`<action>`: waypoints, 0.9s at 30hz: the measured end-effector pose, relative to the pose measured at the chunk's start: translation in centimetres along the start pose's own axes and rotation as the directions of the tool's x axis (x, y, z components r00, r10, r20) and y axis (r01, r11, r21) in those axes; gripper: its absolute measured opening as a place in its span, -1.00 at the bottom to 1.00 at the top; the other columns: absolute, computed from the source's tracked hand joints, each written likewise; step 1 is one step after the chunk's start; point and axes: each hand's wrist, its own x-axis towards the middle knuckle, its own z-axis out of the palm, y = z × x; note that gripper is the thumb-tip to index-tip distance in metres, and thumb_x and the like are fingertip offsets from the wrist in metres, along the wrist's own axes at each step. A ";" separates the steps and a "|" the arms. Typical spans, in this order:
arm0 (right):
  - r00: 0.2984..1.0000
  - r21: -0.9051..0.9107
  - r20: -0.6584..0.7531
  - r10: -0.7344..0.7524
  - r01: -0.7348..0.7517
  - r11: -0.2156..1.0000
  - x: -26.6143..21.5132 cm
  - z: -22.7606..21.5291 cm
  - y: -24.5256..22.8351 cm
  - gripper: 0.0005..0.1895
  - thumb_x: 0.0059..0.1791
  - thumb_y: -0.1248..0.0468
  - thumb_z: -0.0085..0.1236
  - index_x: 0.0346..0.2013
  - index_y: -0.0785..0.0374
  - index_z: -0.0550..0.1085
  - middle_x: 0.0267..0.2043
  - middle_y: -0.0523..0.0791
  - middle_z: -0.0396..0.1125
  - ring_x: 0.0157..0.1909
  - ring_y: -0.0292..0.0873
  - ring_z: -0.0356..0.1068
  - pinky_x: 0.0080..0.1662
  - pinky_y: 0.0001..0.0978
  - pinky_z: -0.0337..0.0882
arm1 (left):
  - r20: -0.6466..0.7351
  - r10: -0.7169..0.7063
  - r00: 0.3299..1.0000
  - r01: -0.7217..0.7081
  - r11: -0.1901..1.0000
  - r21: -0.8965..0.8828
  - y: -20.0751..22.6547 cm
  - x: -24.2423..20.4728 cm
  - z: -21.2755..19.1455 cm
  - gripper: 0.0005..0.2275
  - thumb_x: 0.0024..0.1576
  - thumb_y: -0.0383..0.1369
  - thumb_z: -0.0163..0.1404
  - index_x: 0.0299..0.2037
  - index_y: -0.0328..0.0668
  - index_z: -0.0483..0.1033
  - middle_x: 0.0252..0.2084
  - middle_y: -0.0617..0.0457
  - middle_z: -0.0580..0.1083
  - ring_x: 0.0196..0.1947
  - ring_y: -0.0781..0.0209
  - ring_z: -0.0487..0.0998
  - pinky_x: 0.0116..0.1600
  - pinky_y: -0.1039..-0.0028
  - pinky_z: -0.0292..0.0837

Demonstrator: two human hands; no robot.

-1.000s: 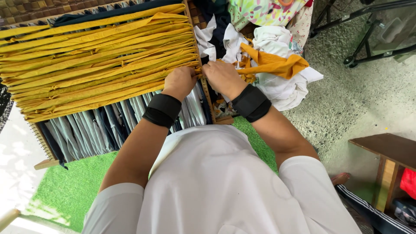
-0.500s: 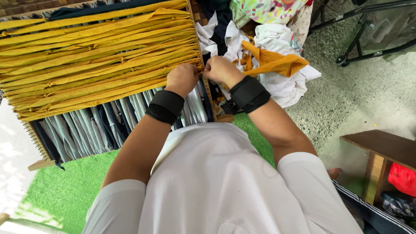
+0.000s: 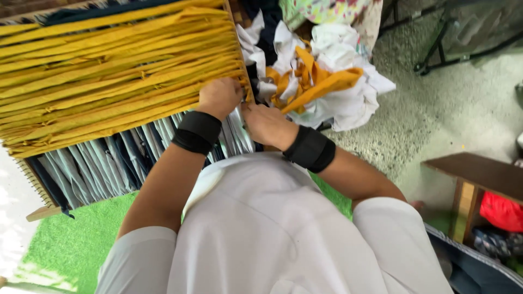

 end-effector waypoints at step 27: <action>0.848 -0.377 -0.343 0.404 -0.518 0.768 -21.3 -17.1 5.0 -0.87 -0.15 0.10 0.26 -0.38 0.03 0.61 -0.33 -0.17 0.47 -0.02 -0.01 0.39 0.04 0.13 0.19 | -0.002 -0.015 1.000 0.015 0.999 0.028 1.5 -0.1 0.6 -0.75 0.19 -0.11 0.05 -0.14 -0.03 0.66 -0.18 -0.10 0.60 -0.13 -0.12 0.61 -0.08 0.09 0.54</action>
